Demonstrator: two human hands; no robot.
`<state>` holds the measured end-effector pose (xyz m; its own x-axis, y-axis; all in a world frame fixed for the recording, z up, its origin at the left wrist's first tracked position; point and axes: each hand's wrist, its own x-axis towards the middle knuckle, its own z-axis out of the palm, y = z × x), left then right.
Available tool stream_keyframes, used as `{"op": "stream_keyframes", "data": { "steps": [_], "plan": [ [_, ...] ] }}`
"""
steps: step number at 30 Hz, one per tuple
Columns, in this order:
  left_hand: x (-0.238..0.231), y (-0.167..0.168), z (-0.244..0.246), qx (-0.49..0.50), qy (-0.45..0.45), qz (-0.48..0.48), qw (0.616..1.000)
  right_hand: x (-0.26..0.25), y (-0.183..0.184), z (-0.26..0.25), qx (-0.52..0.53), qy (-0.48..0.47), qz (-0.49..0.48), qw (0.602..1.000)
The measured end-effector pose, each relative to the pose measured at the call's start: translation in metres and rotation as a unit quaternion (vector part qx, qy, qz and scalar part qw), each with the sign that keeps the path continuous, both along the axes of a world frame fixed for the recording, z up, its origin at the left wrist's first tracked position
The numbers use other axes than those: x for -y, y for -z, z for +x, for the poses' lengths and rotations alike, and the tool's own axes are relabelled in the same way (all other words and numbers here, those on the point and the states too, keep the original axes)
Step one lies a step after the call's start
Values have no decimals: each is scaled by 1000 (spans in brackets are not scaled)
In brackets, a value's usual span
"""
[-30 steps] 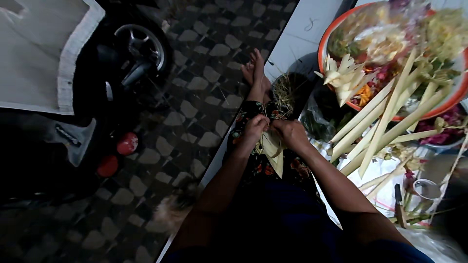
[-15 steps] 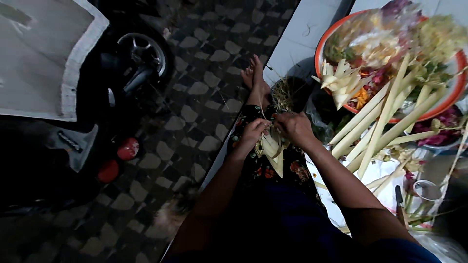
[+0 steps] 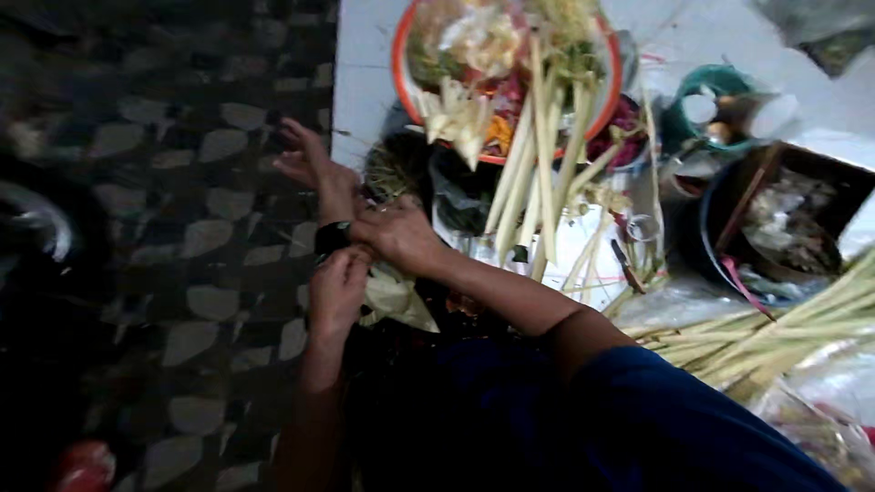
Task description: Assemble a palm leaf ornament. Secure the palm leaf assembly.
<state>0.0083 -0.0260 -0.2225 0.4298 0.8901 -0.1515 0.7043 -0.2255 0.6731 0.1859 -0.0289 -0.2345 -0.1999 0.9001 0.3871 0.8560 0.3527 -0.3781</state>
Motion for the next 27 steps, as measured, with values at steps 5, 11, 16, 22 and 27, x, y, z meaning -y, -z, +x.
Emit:
{"op": "stream_keyframes", "data": {
  "steps": [5, 11, 16, 22, 27],
  "plan": [
    [-1, -9, 0, -5, -51, -23, 998, 26, -18, 15, -51, 12, 37, 998],
    [-28, -15, -43, 166, -90, -79, 979, 128, -39, 165, -89, 189, 187, 960],
    [-41, -42, -47, 187, -135, -76, 970, 262, 49, 302, -38, 510, -203, 835],
    [-43, -76, -17, 169, -113, 2, 979, 342, 123, 307, -60, 609, -345, 712],
    [-53, -83, -10, 190, -47, 9, 981, 336, 117, 306, -61, 594, -354, 719]
  ]
}}
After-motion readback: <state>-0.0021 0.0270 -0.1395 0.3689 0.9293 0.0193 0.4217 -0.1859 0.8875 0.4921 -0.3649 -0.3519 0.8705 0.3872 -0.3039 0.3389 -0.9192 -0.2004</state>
